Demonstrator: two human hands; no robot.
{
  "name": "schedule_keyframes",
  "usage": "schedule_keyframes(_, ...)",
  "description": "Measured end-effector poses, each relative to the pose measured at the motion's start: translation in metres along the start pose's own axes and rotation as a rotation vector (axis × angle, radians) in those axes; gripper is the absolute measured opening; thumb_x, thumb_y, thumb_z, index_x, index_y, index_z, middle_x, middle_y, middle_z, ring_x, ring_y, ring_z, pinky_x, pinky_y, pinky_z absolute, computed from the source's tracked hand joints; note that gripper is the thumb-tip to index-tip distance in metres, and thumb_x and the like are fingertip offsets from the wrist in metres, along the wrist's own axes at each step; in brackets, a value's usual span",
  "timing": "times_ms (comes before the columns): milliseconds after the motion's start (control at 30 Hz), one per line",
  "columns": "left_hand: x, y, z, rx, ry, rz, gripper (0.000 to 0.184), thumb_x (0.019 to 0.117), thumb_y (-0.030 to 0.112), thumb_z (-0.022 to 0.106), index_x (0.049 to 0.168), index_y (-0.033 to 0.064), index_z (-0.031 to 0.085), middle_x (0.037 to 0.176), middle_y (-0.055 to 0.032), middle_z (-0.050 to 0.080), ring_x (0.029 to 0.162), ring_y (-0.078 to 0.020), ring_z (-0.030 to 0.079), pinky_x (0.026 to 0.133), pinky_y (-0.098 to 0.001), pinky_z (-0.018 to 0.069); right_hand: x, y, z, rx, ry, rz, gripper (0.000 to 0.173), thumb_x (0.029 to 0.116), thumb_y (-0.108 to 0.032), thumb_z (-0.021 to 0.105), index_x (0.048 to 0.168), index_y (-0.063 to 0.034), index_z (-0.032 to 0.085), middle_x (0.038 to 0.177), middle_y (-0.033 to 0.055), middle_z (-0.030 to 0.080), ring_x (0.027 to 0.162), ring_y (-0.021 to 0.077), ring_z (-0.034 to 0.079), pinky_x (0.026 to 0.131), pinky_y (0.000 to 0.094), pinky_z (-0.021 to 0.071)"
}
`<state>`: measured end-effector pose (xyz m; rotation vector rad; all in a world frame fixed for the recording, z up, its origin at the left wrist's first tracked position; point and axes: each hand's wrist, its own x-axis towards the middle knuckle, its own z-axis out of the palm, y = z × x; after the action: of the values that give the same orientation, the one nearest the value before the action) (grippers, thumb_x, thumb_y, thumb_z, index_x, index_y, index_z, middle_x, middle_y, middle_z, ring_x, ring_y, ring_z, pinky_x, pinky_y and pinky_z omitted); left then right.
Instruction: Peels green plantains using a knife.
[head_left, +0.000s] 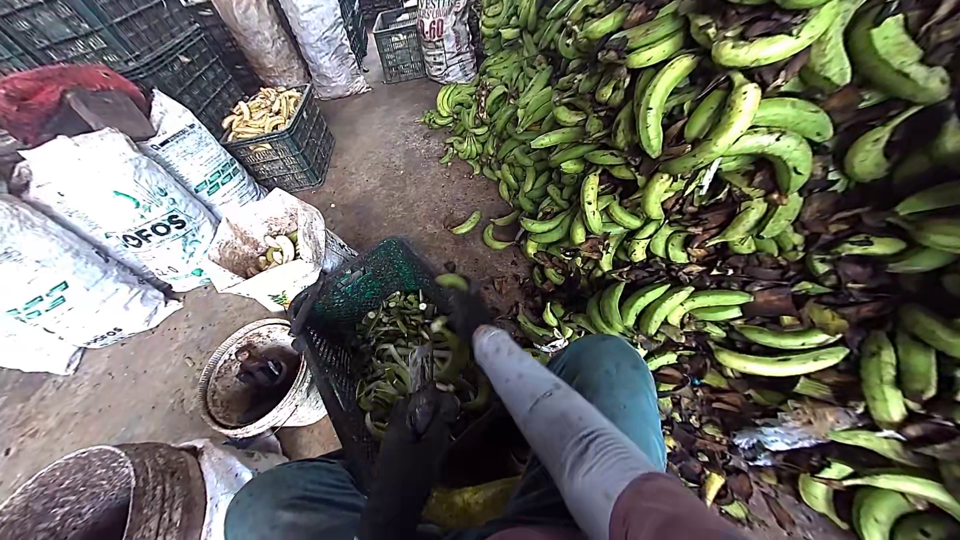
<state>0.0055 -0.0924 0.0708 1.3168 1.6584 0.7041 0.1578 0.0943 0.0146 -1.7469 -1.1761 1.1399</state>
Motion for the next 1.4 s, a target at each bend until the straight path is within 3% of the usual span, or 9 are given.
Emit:
schedule_keyframes(133,0.003,-0.005,-0.015,-0.284,-0.069,0.295,0.031,0.0976,0.029,0.067,0.12,0.007,0.068,0.094,-0.0012,0.071,0.072,-0.0098,0.065,0.062,-0.0281,0.0572,0.016,0.004,-0.018,0.357,0.114,0.039,0.053,0.1029,-0.032,0.057,0.149,-0.0107,0.042,0.134,0.0175,0.06,0.118,0.0289,0.06,0.099,0.0509,0.0496)
schedule_keyframes(233,0.037,0.001,-0.017,0.117,-0.008,0.496,0.042,0.0957,0.044,0.067,0.129,0.0186,0.069,0.14,-0.0011,0.062,0.135,-0.0173,0.051,0.116,-0.0461,0.0391,0.004,-0.001,-0.023,0.582,0.012,0.068,0.045,0.0955,-0.043,0.061,0.128,-0.0123,0.059,0.106,0.0098,0.066,0.09,0.0211,0.063,0.076,0.043,0.0542)
schedule_keyframes(333,0.07,0.006,-0.009,0.312,0.075,0.546,0.05,0.0956,0.053,0.062,0.13,0.0177,0.071,0.161,-0.0184,0.039,0.153,-0.0375,0.026,0.124,-0.0617,0.0167,-0.033,-0.032,-0.03,0.869,-0.18,0.146,0.03,0.099,-0.045,0.055,0.11,-0.0174,0.058,0.079,-0.0002,0.056,0.06,0.0109,0.054,0.053,0.0281,0.0481)
schedule_keyframes(467,0.083,0.012,0.014,0.116,0.119,0.516,0.047,0.0952,0.039,0.066,0.126,0.0039,0.069,0.138,-0.0148,0.062,0.135,-0.0269,0.052,0.119,-0.0486,0.0343,-0.056,-0.045,-0.023,0.914,-0.267,0.154,0.032,0.1006,-0.047,0.053,0.108,-0.0161,0.059,0.075,0.0006,0.058,0.056,0.0113,0.054,0.05,0.0285,0.0486)
schedule_keyframes(567,0.075,0.021,0.026,-0.232,0.087,0.365,0.037,0.0972,0.022,0.066,0.126,-0.0016,0.063,0.112,-0.0059,0.069,0.1,-0.006,0.065,0.09,-0.0253,0.0539,-0.051,-0.033,-0.023,0.576,-0.224,-0.016,0.04,0.1041,-0.047,0.049,0.127,-0.0154,0.059,0.101,0.0062,0.064,0.083,0.0162,0.061,0.072,0.0376,0.0535)
schedule_keyframes(733,0.056,0.027,0.036,-0.4,-0.063,0.103,0.018,0.0995,0.013,0.064,0.111,-0.0004,0.064,0.08,-0.0007,0.064,0.066,-0.0058,0.059,0.063,-0.0235,0.0525,-0.043,-0.026,-0.019,-0.175,-0.198,-0.138,0.036,0.109,-0.023,0.045,0.136,-0.0016,0.057,0.131,0.0235,0.06,0.122,0.0362,0.057,0.102,0.0551,0.045)
schedule_keyframes(967,-0.019,0.037,0.005,-0.154,-0.325,0.155,0.024,0.094,0.022,0.068,0.112,0.0072,0.068,0.087,0.003,0.068,0.075,-0.0045,0.064,0.068,-0.0255,0.0563,0.033,0.0,-0.027,0.384,0.208,-0.014,0.054,0.1026,-0.038,0.057,0.145,-0.0056,0.045,0.128,0.0179,0.061,0.114,0.0278,0.061,0.097,0.0492,0.051)
schedule_keyframes(1200,0.047,0.047,-0.01,0.169,-0.319,0.12,0.045,0.0982,0.04,0.066,0.139,0.0205,0.06,0.124,-0.0042,0.068,0.104,-0.0159,0.067,0.091,-0.0426,0.056,-0.009,-0.045,-0.09,0.305,-0.102,-0.254,0.06,0.0954,-0.053,0.059,0.148,-0.0289,0.044,0.126,0.0067,0.062,0.1,0.0206,0.061,0.076,0.0427,0.0518)
schedule_keyframes(1400,0.067,0.019,0.022,-0.363,-0.113,0.217,0.052,0.1035,0.039,0.049,0.144,0.0054,0.049,0.102,-0.0028,0.065,0.084,-0.0092,0.063,0.076,-0.028,0.0549,-0.028,-0.061,-0.095,0.272,-0.132,-0.421,0.052,0.0982,-0.035,0.063,0.145,-0.0221,0.047,0.119,0.0058,0.067,0.095,0.0183,0.067,0.077,0.0393,0.0573)
